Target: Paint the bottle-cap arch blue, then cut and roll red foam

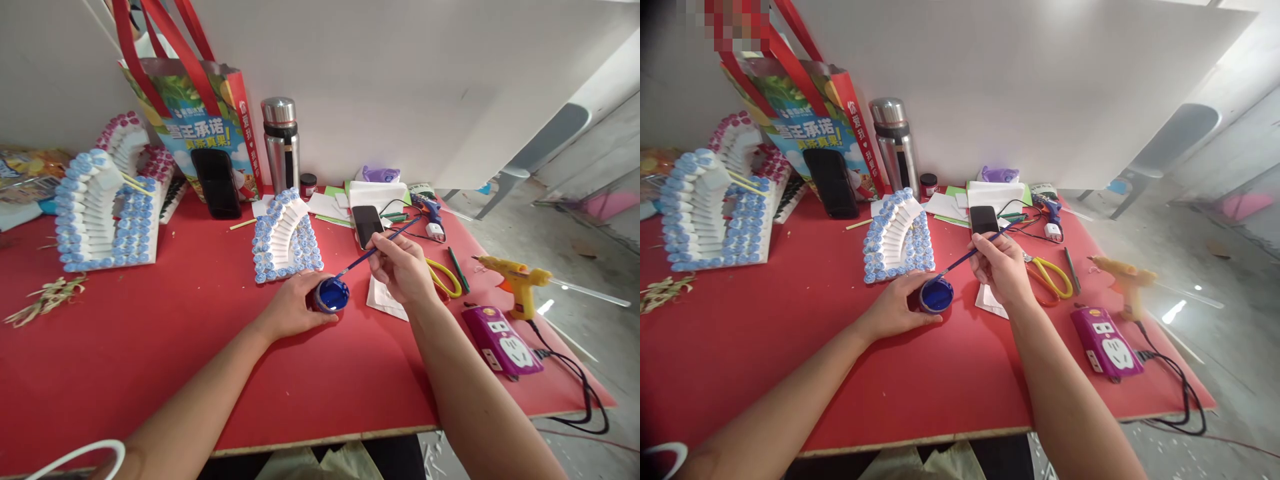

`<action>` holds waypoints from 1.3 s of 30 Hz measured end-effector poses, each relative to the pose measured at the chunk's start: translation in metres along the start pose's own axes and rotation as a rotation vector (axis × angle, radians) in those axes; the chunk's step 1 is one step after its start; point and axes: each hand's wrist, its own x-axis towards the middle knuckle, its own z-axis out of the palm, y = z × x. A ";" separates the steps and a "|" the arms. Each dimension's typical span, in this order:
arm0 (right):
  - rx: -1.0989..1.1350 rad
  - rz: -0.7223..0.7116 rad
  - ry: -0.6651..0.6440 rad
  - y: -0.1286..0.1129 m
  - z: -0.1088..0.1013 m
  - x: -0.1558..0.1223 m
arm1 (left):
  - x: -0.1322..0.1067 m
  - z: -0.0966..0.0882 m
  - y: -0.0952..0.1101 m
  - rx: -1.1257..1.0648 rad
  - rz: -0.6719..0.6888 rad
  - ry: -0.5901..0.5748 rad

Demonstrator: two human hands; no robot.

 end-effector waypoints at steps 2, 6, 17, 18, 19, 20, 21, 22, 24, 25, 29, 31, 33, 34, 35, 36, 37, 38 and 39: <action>0.013 0.016 -0.005 0.001 0.001 0.001 | 0.000 0.000 0.000 0.009 -0.007 -0.006; 0.090 0.029 0.030 0.001 0.001 0.002 | -0.002 0.001 -0.002 0.057 -0.013 -0.026; 0.174 0.037 0.038 0.006 -0.001 0.003 | -0.004 0.006 -0.007 0.058 -0.052 0.043; 0.174 0.043 0.031 0.007 -0.002 0.004 | -0.004 0.007 -0.007 0.052 -0.048 0.050; 0.175 0.051 0.021 0.008 -0.002 0.004 | -0.004 0.007 -0.008 0.048 -0.044 0.054; 0.174 0.059 0.011 0.009 -0.002 0.005 | -0.004 0.008 -0.008 0.048 -0.039 0.059; 0.174 0.065 0.002 0.010 -0.002 0.005 | -0.004 0.008 -0.009 0.050 -0.032 0.061; 0.174 0.070 -0.005 0.011 -0.001 0.005 | -0.004 0.008 -0.009 0.055 -0.023 0.065; 0.171 0.071 -0.012 0.013 -0.001 0.005 | -0.004 0.009 -0.010 0.063 -0.003 0.072; 0.170 0.070 -0.014 0.013 -0.001 0.004 | -0.005 0.009 -0.010 0.066 0.003 0.074; 0.172 0.068 -0.012 0.014 -0.003 0.003 | -0.005 0.010 -0.011 0.094 0.013 0.068; 0.179 0.064 -0.017 0.014 -0.003 0.003 | -0.005 0.011 -0.011 0.123 0.027 0.067; 0.185 0.059 -0.024 0.013 -0.003 0.003 | -0.005 0.011 -0.011 0.154 0.042 0.071; 0.188 0.056 -0.025 0.012 -0.003 0.003 | -0.005 0.011 -0.011 0.167 0.046 0.072; 0.191 0.056 -0.024 0.012 -0.003 0.003 | -0.005 0.011 -0.011 0.180 0.047 0.075; 0.194 0.056 -0.020 0.011 -0.003 0.003 | -0.005 0.012 -0.011 0.190 0.046 0.081; 0.198 0.056 -0.016 0.010 -0.003 0.003 | -0.005 0.012 -0.011 0.198 0.046 0.090; 0.201 0.055 -0.013 0.009 -0.003 0.003 | -0.005 0.013 -0.011 0.203 0.045 0.102; 0.206 0.054 -0.011 0.008 -0.003 0.003 | -0.005 0.013 -0.010 0.207 0.046 0.118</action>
